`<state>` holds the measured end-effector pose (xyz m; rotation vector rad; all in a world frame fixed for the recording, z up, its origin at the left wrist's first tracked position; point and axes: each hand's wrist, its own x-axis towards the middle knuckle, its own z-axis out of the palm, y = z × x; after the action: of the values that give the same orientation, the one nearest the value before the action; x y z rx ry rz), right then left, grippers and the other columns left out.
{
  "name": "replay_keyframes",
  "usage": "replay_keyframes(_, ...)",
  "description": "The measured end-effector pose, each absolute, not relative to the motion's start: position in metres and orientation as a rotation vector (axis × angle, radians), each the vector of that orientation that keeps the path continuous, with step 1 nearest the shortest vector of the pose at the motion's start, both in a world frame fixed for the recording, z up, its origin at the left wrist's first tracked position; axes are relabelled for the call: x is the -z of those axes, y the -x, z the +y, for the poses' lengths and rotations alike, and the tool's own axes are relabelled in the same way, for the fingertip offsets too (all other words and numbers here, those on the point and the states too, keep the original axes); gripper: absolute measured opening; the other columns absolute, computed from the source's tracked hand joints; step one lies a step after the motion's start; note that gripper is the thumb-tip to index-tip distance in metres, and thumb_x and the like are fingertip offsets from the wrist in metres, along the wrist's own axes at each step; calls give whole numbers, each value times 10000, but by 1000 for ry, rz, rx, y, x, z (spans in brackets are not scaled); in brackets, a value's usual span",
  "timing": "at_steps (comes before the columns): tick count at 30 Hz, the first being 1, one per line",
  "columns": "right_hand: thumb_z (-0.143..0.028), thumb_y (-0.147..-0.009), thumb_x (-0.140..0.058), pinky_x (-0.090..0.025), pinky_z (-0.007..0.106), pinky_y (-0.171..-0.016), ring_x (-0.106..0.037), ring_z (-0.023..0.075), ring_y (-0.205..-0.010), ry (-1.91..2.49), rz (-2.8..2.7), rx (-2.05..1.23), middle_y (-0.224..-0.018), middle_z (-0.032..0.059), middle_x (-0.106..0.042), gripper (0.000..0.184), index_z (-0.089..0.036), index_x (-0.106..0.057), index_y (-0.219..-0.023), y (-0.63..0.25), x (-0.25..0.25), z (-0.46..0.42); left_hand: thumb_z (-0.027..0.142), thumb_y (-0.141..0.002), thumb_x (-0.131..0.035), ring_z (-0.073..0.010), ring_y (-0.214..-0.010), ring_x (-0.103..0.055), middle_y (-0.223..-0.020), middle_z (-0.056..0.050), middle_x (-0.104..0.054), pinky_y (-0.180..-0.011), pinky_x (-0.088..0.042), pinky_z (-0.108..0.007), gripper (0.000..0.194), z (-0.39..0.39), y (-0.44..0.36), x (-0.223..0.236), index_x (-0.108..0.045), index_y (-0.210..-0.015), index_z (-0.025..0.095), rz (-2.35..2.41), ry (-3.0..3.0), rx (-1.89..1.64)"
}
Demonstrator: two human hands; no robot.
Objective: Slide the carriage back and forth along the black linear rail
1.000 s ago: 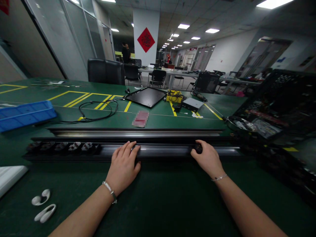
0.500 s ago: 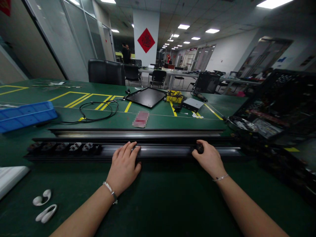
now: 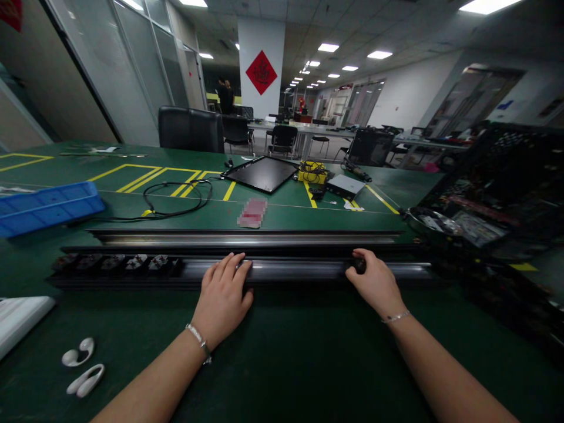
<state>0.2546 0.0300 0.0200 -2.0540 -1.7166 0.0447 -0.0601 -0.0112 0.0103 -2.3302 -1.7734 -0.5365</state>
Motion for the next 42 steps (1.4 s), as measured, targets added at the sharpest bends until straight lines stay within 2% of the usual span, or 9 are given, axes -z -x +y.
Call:
replay_keyframes(13,-307,-708,-503,-401,420,-953,-538,276,-1081,2044,-1716,19,-1133,113,-616,465,-154,-555,-1144,-255,-20,30,262,-794,-519,-283,-1304,-377,-1376,-95,-481,-1051,-311,-480,455,-11,60,-10,-508,-1243,184,-1790,2331,532)
replay_keyframes(30,-293,-693,-506,-425,410,-915,-565,275,-1044,2052,-1674,-46,-1135,95,-626,479,-176,-544,-1156,-262,-20,32,257,-789,-531,-287,-1290,-395,-1359,-100,-498,-1039,-326,-482,451,-11,59,-9,-516,-1234,187,-1779,2334,569)
replay_keyframes(42,-359,-697,-498,-406,417,-931,-544,279,-1071,2156,-1652,42,-1112,123,-620,458,-149,-589,-1094,-273,-19,31,262,-783,-534,-289,-1283,-403,-1351,-97,-505,-1040,-325,-482,453,-12,59,-10,-522,-1231,195,-1777,2326,596)
